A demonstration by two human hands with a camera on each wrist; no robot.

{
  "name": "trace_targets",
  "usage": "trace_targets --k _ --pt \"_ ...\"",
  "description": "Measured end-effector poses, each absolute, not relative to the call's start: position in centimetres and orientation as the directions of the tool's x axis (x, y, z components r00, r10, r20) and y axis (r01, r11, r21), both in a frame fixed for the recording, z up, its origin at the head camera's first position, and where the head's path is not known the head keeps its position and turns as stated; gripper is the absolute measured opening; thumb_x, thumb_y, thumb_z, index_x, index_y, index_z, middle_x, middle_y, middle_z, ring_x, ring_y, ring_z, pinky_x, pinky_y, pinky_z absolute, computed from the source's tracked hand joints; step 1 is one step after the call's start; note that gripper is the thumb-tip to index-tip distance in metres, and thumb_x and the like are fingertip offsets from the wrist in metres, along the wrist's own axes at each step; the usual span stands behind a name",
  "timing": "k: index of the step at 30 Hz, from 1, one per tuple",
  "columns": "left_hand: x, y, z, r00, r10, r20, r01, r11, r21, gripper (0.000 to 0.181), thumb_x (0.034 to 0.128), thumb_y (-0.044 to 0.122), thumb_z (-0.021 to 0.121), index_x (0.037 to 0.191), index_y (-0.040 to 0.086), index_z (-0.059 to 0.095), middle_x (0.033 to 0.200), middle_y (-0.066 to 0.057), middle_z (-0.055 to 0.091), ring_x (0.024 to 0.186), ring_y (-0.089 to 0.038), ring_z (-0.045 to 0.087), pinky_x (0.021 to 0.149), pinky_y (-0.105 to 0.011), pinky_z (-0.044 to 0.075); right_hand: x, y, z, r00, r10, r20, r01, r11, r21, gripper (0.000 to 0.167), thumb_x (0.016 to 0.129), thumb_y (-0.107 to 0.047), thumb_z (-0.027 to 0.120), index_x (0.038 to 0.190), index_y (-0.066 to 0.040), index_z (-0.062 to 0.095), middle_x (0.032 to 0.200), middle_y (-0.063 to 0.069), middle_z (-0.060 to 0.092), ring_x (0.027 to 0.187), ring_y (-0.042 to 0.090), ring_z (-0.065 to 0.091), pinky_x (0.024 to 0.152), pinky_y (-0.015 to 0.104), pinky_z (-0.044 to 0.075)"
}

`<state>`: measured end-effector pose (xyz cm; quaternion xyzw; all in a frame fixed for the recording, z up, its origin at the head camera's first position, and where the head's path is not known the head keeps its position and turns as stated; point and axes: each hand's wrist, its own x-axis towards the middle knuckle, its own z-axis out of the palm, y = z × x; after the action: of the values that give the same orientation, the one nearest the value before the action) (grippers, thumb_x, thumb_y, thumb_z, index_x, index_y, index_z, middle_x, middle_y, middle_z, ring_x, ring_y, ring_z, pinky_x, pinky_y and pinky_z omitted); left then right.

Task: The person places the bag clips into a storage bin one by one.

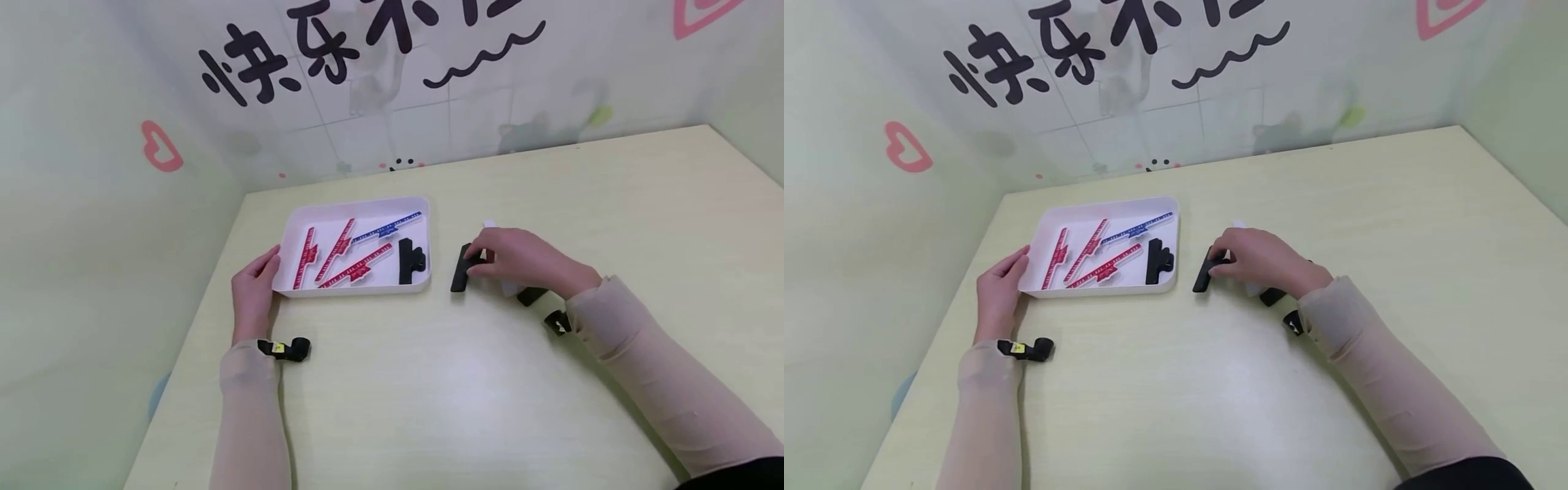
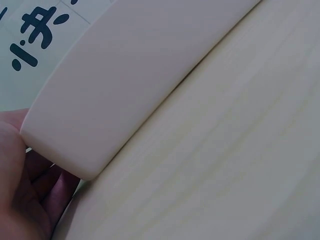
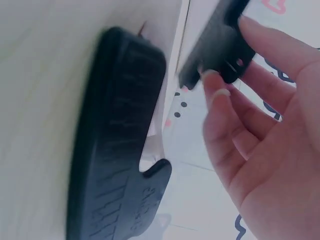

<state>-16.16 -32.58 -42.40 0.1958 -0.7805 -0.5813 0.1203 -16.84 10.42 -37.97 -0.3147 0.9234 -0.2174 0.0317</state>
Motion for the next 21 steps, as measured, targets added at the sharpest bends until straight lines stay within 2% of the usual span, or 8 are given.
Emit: trace_targets --k 6,13,21 --pt "-16.3 -32.5 -42.4 -0.894 -0.448 -0.025 -0.145 0.237 0.961 0.034 0.0799 0.044 0.06 0.112 0.034 0.062 0.126 0.01 0.051 0.12 -0.007 0.039 0.098 -0.027 0.035 -16.8 9.8 -37.1 -0.812 -0.564 0.151 -0.563 0.688 -0.458 0.03 0.082 -0.035 0.063 0.108 -0.018 0.063 0.096 -0.005 0.056 0.082 0.014 0.052 0.068 0.029 0.042" --pt "-16.1 -32.5 -42.3 -0.891 -0.454 -0.027 -0.151 0.238 0.959 0.034 0.0799 0.045 0.06 0.112 0.034 0.062 0.125 0.01 0.051 0.119 -0.008 0.04 0.096 -0.027 0.037 -16.8 8.2 -36.0 -0.804 -0.539 0.252 -0.589 0.662 -0.463 0.03 0.081 -0.035 0.064 0.106 -0.018 0.063 0.099 -0.006 0.055 0.082 0.014 0.052 0.065 0.028 0.041" --pt "-16.0 -32.5 -42.1 -0.898 -0.439 -0.02 -0.149 0.262 0.953 0.035 0.0805 0.046 0.058 0.113 0.034 0.06 0.126 0.01 0.05 0.119 -0.007 0.04 0.096 -0.026 0.037 -17.3 6.6 -35.3 -0.801 -0.531 0.275 -0.593 0.645 -0.481 0.029 0.082 -0.034 0.064 0.106 -0.019 0.062 0.099 -0.006 0.055 0.081 0.01 0.05 0.064 0.028 0.041"
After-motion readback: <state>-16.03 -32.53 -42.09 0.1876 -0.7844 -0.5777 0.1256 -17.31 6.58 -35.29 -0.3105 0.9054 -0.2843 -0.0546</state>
